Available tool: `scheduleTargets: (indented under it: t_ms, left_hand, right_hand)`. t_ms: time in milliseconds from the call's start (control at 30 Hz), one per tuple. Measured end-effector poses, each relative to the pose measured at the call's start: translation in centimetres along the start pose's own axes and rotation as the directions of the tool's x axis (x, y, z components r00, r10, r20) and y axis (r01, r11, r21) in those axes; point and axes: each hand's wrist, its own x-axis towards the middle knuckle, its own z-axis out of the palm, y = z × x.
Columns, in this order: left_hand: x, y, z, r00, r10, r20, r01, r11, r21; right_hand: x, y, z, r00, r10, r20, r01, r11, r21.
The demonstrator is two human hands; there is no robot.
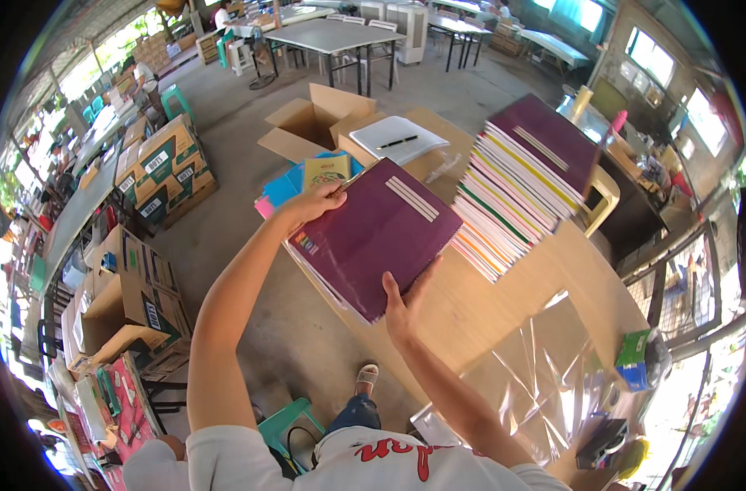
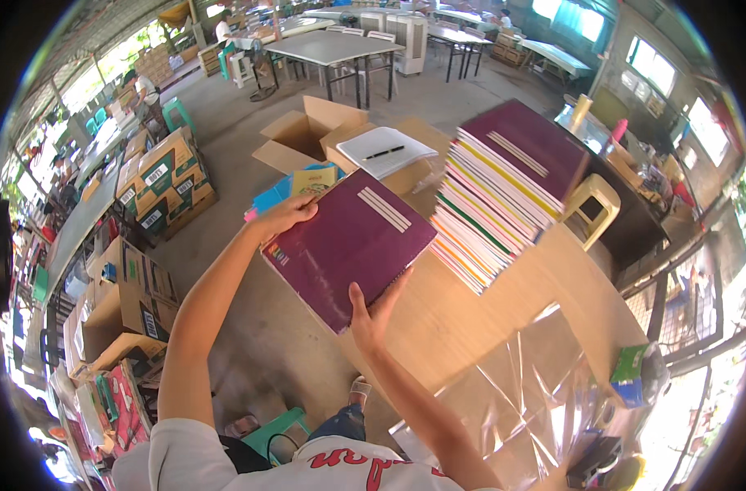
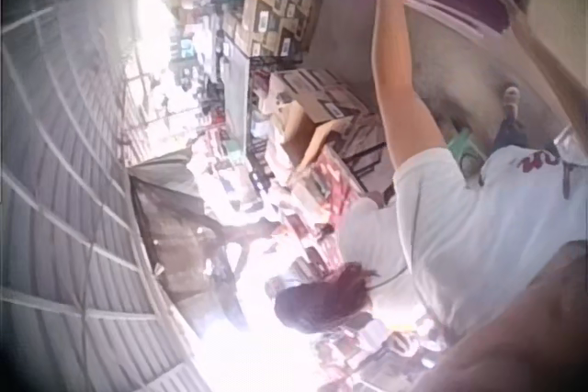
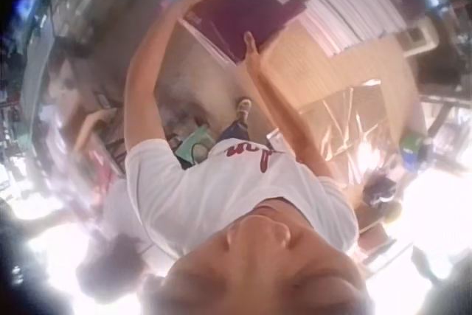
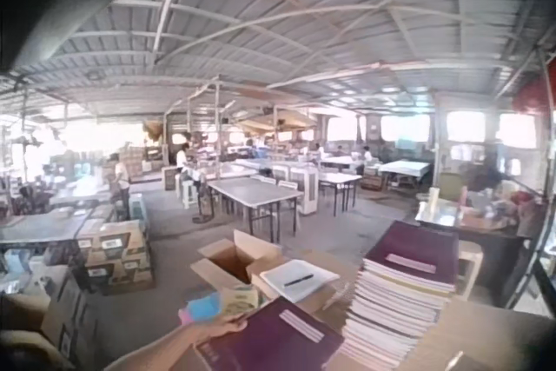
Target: The person wraps a stack of notebooks in a plastic sheet and secures them with adhesive tape using a tape dispenser.
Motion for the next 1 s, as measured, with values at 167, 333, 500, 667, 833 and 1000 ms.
scheduleTargets:
  t_ms: [167,333,500,667,833,1000]
  left_hand:
    - [2.1,-5.7,-3.0,0.983,-0.095,0.159,0.102,0.994,-0.036]
    - [4.7,-8.2,-5.0,0.960,-0.174,0.220,0.202,0.973,-0.112]
    - [6.8,-8.4,-5.1,0.996,0.004,0.085,-0.026,0.966,0.258]
    - [13.5,9.5,-0.9,0.849,0.458,-0.265,-0.480,0.877,-0.021]
    - [25.7,21.1,5.7,0.972,0.209,-0.104,-0.209,0.978,0.003]
    - [24.5,27.9,13.0,0.964,0.246,0.097,-0.265,0.895,0.358]
  right_hand:
    - [0.4,8.3,4.7,0.995,0.072,-0.062,-0.085,0.967,-0.239]
    - [0.9,8.6,7.5,0.984,0.106,-0.142,-0.137,0.964,-0.227]
    - [2.4,9.3,4.7,0.984,0.178,0.018,-0.157,0.906,-0.393]
    - [12.4,-9.5,-10.8,0.791,-0.583,-0.186,0.288,0.623,-0.727]
    - [26.1,-19.6,-17.2,0.829,0.169,-0.534,-0.349,0.901,-0.257]
    - [28.3,-17.7,-22.0,0.856,0.354,-0.376,-0.395,0.918,-0.037]
